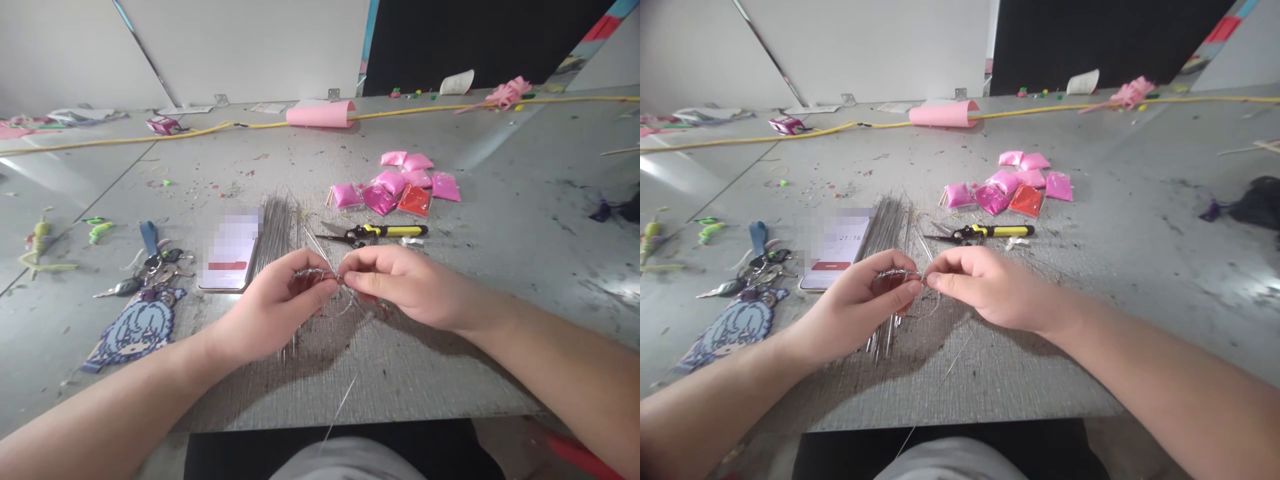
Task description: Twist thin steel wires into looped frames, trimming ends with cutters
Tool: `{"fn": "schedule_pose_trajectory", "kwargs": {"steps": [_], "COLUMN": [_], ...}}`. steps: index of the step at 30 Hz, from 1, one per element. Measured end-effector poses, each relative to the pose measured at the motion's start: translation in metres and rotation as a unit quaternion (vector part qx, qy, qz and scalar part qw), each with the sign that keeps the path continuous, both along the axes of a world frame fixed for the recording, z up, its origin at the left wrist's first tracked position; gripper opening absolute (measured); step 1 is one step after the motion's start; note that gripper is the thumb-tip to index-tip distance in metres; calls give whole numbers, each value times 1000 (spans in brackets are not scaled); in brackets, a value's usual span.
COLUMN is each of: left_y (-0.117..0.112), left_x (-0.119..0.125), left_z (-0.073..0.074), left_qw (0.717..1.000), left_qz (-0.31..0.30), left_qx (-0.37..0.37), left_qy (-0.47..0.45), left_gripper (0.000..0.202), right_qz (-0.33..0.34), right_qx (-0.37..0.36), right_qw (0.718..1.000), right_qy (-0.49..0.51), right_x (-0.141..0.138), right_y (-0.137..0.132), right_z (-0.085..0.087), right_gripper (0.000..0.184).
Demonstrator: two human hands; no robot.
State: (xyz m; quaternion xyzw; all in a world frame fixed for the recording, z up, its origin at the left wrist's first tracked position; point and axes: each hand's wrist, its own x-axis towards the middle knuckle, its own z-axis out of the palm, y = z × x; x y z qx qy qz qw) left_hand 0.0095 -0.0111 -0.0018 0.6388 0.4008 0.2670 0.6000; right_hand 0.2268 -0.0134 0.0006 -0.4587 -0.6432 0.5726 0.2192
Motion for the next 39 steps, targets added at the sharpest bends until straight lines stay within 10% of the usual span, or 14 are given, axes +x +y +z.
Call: {"fn": "schedule_pose_trajectory", "kwargs": {"steps": [14,20,26,39], "left_y": [6,3,-1,-6], "left_x": [-2,-1,1,0], "left_z": [-1,-2,-4,-4], "left_qw": [992,1000,999,999], "left_qz": [-34,10,44,5], "left_qx": [115,16,-10,37], "left_qy": [38,7,4,20], "left_gripper": [11,15,16,13], "right_qz": [-19,-3,-10,-3], "right_qx": [-195,72,393,436], "right_qw": [956,997,915,897], "right_qy": [216,10,-88,-77], "right_x": [-4,-1,-5,-6], "right_y": [5,2,-1,-9], "right_z": [-12,-4,-7,-7], "right_gripper": [14,14,8,18]}}
